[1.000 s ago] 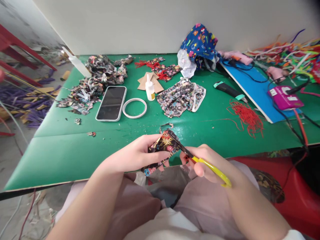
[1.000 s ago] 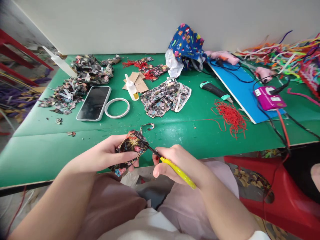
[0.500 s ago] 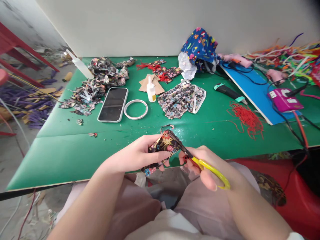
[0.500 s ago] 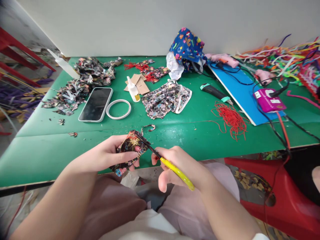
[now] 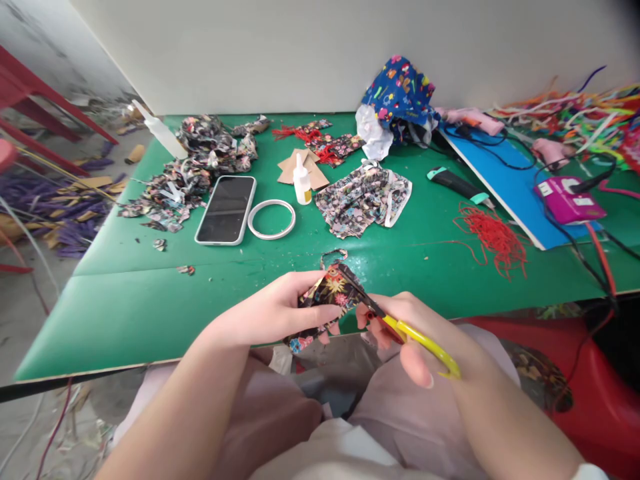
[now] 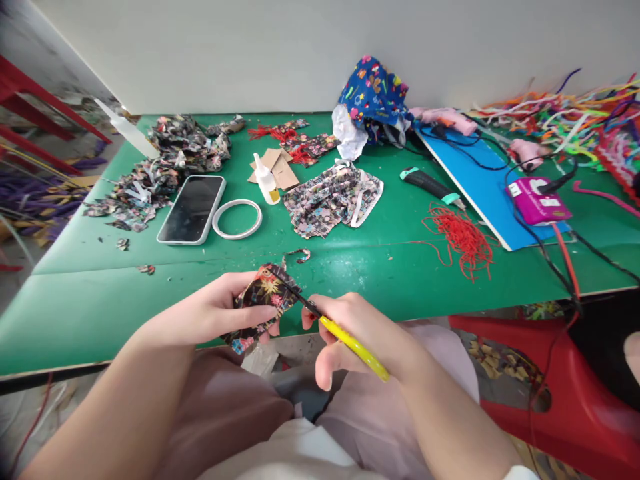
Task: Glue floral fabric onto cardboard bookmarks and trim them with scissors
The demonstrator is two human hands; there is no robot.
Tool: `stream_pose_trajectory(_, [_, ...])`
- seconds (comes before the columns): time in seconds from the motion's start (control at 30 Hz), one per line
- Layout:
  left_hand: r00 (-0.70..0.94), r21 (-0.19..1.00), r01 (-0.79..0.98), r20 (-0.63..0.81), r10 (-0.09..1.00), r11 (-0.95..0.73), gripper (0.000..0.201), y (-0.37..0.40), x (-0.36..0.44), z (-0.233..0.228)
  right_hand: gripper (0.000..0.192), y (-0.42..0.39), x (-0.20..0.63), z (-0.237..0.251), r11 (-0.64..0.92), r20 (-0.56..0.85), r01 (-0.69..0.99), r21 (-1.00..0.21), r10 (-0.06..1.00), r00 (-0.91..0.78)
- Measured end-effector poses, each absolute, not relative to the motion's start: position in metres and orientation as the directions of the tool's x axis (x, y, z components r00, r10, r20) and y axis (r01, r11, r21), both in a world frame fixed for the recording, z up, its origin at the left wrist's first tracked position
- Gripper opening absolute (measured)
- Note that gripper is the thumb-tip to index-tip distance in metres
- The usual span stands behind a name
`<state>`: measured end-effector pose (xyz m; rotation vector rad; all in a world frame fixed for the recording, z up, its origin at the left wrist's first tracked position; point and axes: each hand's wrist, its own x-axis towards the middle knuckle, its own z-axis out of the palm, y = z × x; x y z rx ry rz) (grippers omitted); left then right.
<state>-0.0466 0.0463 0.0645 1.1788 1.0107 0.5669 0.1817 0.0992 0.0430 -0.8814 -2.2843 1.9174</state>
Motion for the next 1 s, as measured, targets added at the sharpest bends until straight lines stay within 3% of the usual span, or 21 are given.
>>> stream_pose_trajectory(0.57, [0.470, 0.926, 0.145, -0.373, 0.800, 0.347, 0.024, 0.0466, -0.0455, 0.0667, 0.081, 0.0929, 0.1731, 0.0534, 0.200, -0.257, 0.415, -0.888, 0.533, -0.806])
stream_pose_trajectory(1.0, [0.470, 0.927, 0.142, -0.373, 0.800, 0.348, 0.023, 0.0467, -0.0457, 0.0666, 0.078, 0.0927, 0.1725, 0.0518, 0.222, -0.201, 0.367, -0.904, 0.537, -0.820])
